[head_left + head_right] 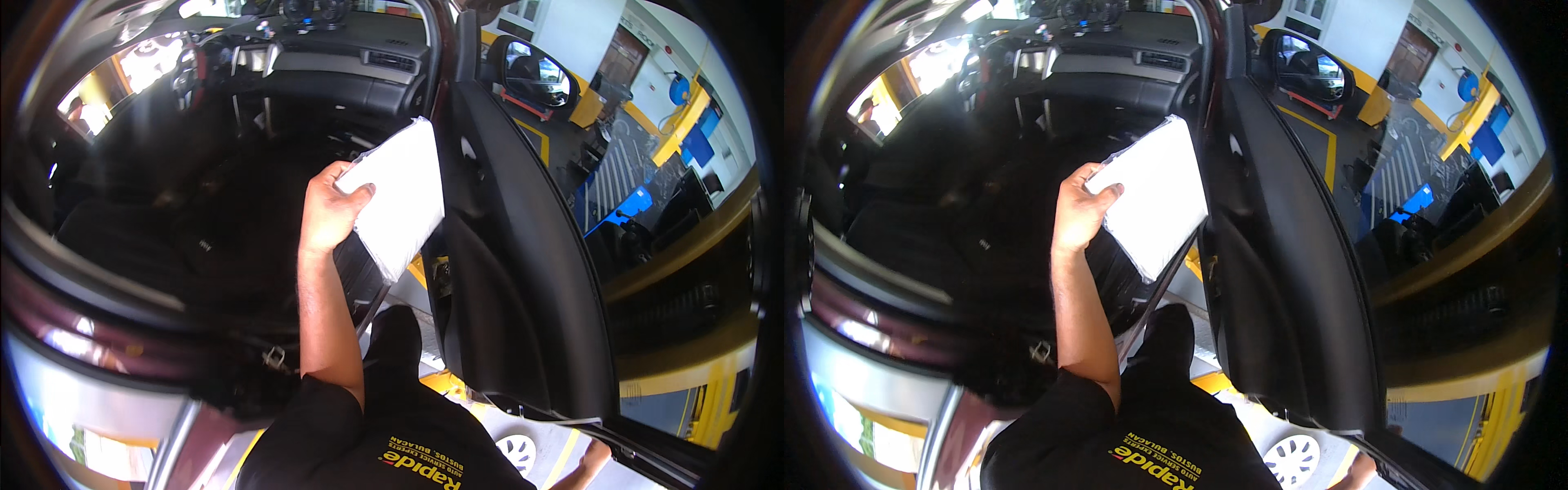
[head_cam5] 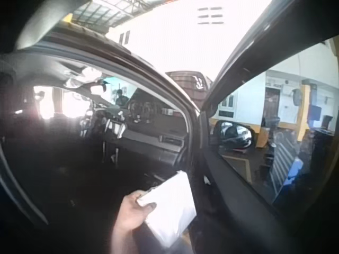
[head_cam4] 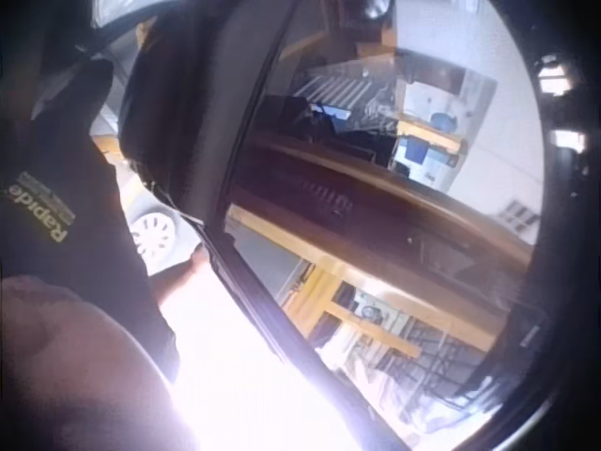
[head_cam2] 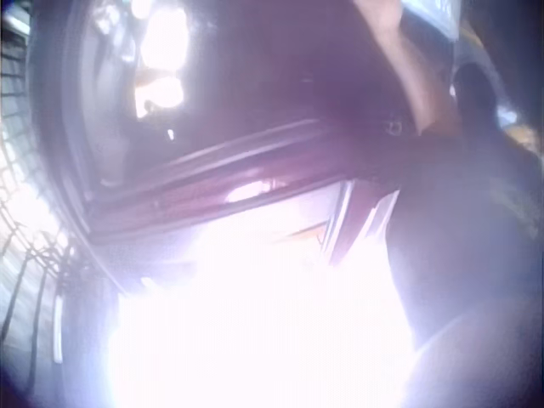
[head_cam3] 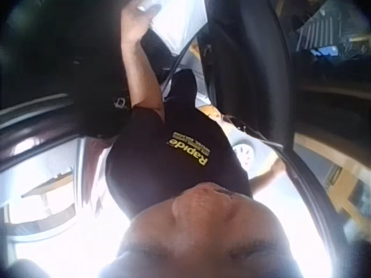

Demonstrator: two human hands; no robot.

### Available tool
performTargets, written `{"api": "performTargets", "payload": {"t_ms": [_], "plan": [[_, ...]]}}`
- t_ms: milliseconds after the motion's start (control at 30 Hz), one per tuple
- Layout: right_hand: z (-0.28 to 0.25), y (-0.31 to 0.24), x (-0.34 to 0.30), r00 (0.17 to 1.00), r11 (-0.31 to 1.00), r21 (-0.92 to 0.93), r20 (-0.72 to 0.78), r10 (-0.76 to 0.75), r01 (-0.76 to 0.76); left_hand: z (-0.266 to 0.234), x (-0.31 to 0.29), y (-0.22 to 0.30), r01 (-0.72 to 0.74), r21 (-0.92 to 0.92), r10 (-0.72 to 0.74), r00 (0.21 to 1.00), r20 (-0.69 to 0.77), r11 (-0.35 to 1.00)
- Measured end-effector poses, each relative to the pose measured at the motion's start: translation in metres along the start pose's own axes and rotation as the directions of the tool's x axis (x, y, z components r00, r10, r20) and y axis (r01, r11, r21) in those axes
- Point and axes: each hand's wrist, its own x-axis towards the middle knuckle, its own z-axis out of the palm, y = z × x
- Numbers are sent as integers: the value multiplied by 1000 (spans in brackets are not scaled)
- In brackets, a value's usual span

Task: The person retrieves a new cabin air filter from a box, walks to a vehicle, and installs it into the glove compartment area. The person then closes the glove compartment door.

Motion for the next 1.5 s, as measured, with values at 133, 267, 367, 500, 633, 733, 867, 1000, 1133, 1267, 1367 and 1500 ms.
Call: {"api": "performTargets", "payload": {"t_ms": [133,267,367,500,633,733,867,1000,1133,1267,1367,1500], "plan": [[30,-88,-11,988,990,-130,-150,32,-52,22,89,-61,150,-281,-71,960,272,948],[98,-200,-11,993,978,-188,-91,77,-93,45,174,-100,258,-350,-80,889,450,901],[165,-273,3,984,983,-173,149,92,-66,40,221,-127,335,-265,-118,792,599,904],[268,-360,25,817,992,-126,575,52,25,36,247,-176,381,-336,-106,782,615,861],[405,-371,26,640,976,77,765,75,-206,37,244,-227,567,-431,-164,718,677,702],[539,-342,19,673,493,537,725,147,-685,24,231,-272,676,-290,-192,543,817,677],[633,-364,29,725,511,552,648,235,-659,-1,265,-339,493,128,-415,534,736,861],[702,-375,45,738,745,368,629,242,-557,-9,334,-364,-58,310,-203,642,739,949],[782,-337,81,766,970,169,643,28,-177,1,391,-413,114,342,-343,572,745,933],[825,-396,81,757,655,493,624,193,-573,36,423,-490,259,185,-299,526,796,948],[866,-349,103,925,950,239,366,104,-201,24,423,-527,324,-34,-186,624,759,946],[883,-382,125,965,997,5,251,-79,80,5,443,-520,9,156,-112,735,669,988]]}}
